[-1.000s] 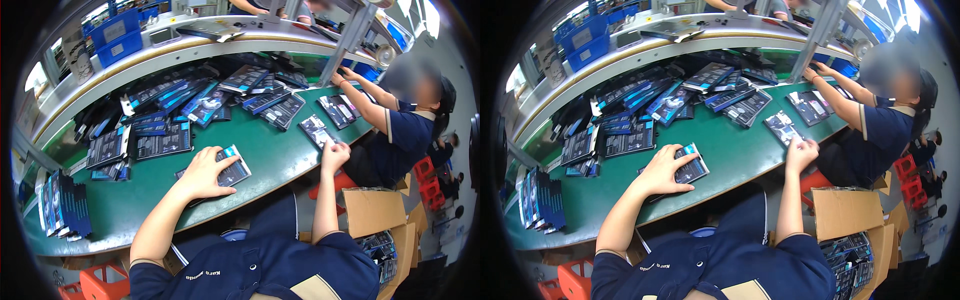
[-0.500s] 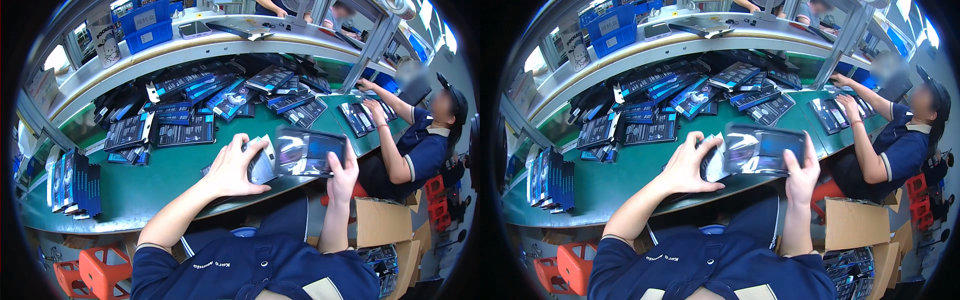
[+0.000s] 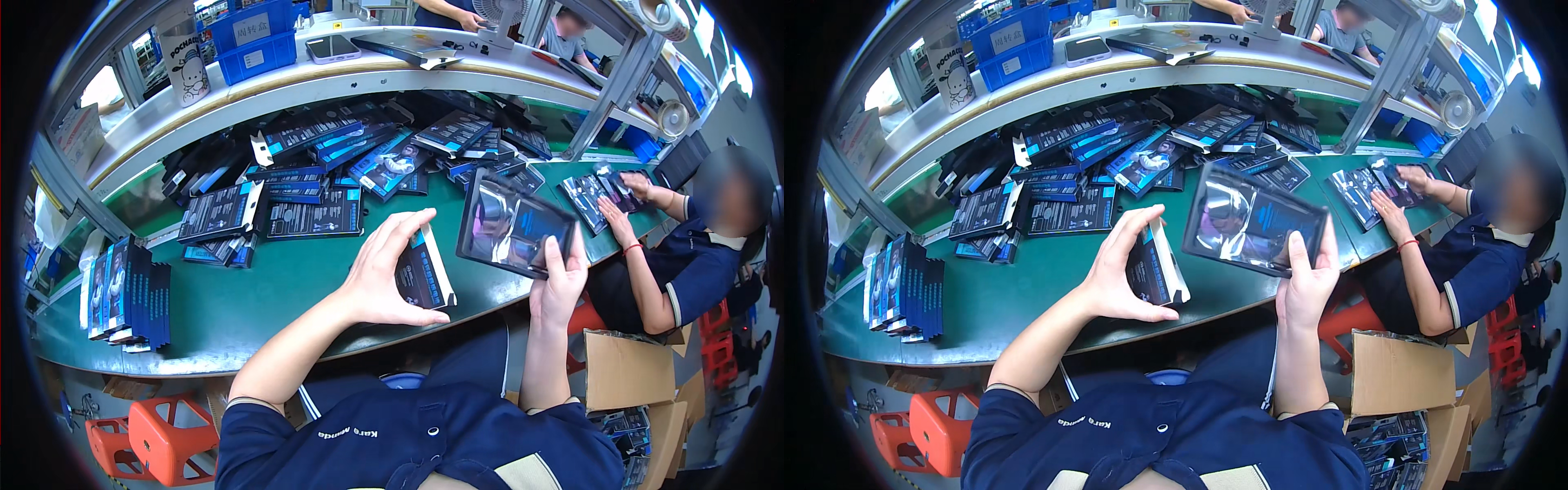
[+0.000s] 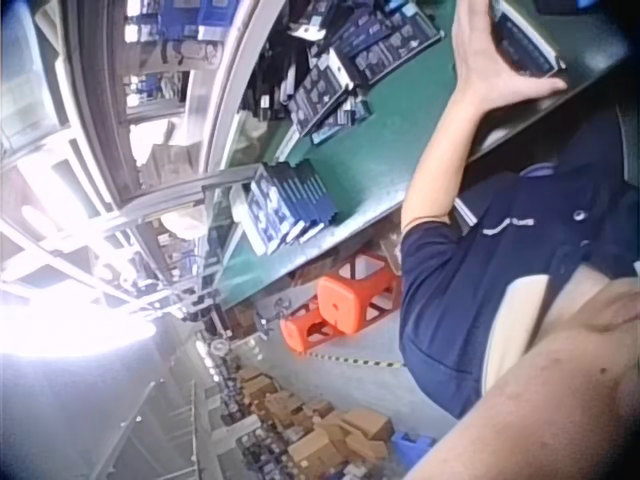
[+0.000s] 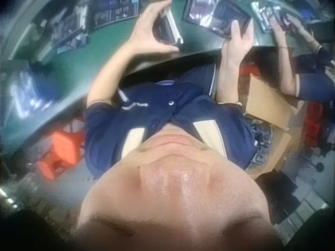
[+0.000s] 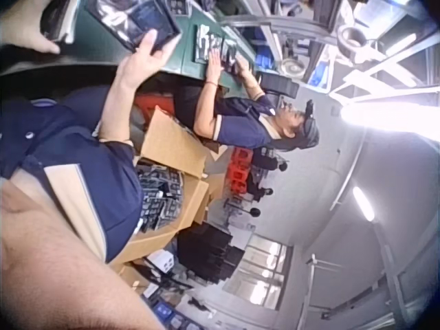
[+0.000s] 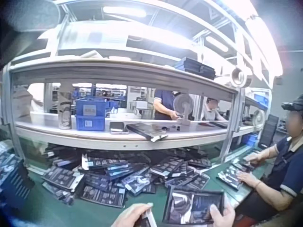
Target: Organizing and stacking small packaged electronic accessories on an assembly line.
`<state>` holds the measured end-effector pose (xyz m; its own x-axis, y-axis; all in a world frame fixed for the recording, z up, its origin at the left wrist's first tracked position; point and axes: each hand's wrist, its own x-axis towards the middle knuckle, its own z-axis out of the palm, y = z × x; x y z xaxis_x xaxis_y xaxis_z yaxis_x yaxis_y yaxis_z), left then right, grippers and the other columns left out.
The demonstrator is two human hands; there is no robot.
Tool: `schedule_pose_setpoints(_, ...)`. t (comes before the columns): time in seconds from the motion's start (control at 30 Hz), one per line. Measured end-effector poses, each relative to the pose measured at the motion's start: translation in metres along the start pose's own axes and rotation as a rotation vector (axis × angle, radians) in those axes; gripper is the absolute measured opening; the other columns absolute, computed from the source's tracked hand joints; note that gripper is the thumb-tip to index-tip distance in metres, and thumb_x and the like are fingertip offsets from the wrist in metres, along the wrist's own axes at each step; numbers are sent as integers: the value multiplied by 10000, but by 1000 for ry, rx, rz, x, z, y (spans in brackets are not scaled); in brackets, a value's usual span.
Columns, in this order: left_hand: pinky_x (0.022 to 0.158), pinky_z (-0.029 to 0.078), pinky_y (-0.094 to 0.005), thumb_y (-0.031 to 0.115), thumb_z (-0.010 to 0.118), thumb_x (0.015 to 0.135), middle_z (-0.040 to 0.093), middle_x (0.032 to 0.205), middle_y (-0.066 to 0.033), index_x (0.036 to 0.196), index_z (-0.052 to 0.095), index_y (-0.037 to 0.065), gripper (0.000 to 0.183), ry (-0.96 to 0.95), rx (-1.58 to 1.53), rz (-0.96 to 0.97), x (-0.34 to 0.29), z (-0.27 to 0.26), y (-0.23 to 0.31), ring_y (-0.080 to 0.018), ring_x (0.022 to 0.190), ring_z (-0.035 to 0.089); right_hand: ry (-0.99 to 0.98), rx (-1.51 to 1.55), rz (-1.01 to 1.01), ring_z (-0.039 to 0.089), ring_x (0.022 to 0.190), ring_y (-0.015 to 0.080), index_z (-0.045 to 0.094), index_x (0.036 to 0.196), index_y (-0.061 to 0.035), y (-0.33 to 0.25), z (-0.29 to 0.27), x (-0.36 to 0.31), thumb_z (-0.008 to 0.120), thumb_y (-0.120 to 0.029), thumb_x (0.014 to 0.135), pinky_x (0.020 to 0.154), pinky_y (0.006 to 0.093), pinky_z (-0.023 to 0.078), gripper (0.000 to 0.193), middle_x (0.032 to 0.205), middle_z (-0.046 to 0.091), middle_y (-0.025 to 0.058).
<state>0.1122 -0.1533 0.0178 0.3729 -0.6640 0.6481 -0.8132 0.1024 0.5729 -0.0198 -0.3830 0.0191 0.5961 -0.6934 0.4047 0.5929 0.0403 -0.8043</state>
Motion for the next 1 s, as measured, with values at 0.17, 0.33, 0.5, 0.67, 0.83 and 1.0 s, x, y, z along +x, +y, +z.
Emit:
schedule_pose_setpoints(0.17, 953, 419, -436, 484, 885, 486, 517, 1259, -185, 1479, 335, 25, 1224, 49, 237, 75, 2, -7, 5, -347, 1116, 541, -281, -397, -139, 541, 1191, 173, 367, 1447, 84, -39, 17, 10, 631, 75, 863, 1039, 298, 402, 641, 1357, 532, 162)
schedule_pose_setpoints(0.33, 847, 434, -417, 472, 876, 477, 563, 1213, -195, 1445, 383, -20, 1192, -70, 342, 137, 4, 0, 11, -330, 986, 579, -556, -509, -117, 543, 1189, 162, 417, 1424, 75, -57, 15, 28, 652, 56, 817, 1032, 286, 392, 652, 1310, 572, 149)
schedule_pose_setpoints(0.5, 787, 436, -408, 459, 872, 468, 579, 1177, -186, 1430, 400, -29, 1177, -61, 486, 121, -2, 4, 3, -320, 886, 578, -529, -791, -256, 582, 1148, 183, 478, 1401, 16, -43, 44, 21, 676, 35, 802, 996, 316, 438, 631, 1235, 622, 169)
schedule_pose_setpoints(0.67, 833, 451, -427, 437, 886, 477, 599, 1137, -199, 1422, 393, -51, 1172, 45, 244, 90, -2, 7, 13, -326, 934, 594, -455, -398, 15, 577, 1164, 196, 462, 1396, 47, -47, 34, 31, 642, 55, 840, 994, 307, 448, 584, 1284, 591, 143)
schedule_pose_setpoints(0.83, 930, 454, -437, 420, 896, 464, 586, 1200, -215, 1422, 394, -52, 1180, 70, 316, -42, 0, 11, 13, -361, 1051, 595, -527, -790, -458, 593, 1171, 276, 429, 1397, 72, -20, 45, 0, 642, 5, 850, 968, 332, 470, 591, 1271, 576, 244)
schedule_pose_setpoints(1.0, 888, 457, -434, 392, 899, 481, 575, 1158, -190, 1434, 375, -19, 1163, 282, 338, -9, 1, 24, 20, -347, 1018, 580, -581, -465, -10, 628, 1044, 295, 491, 1294, 58, -19, 69, -20, 674, -16, 841, 896, 378, 496, 494, 1071, 645, 194)
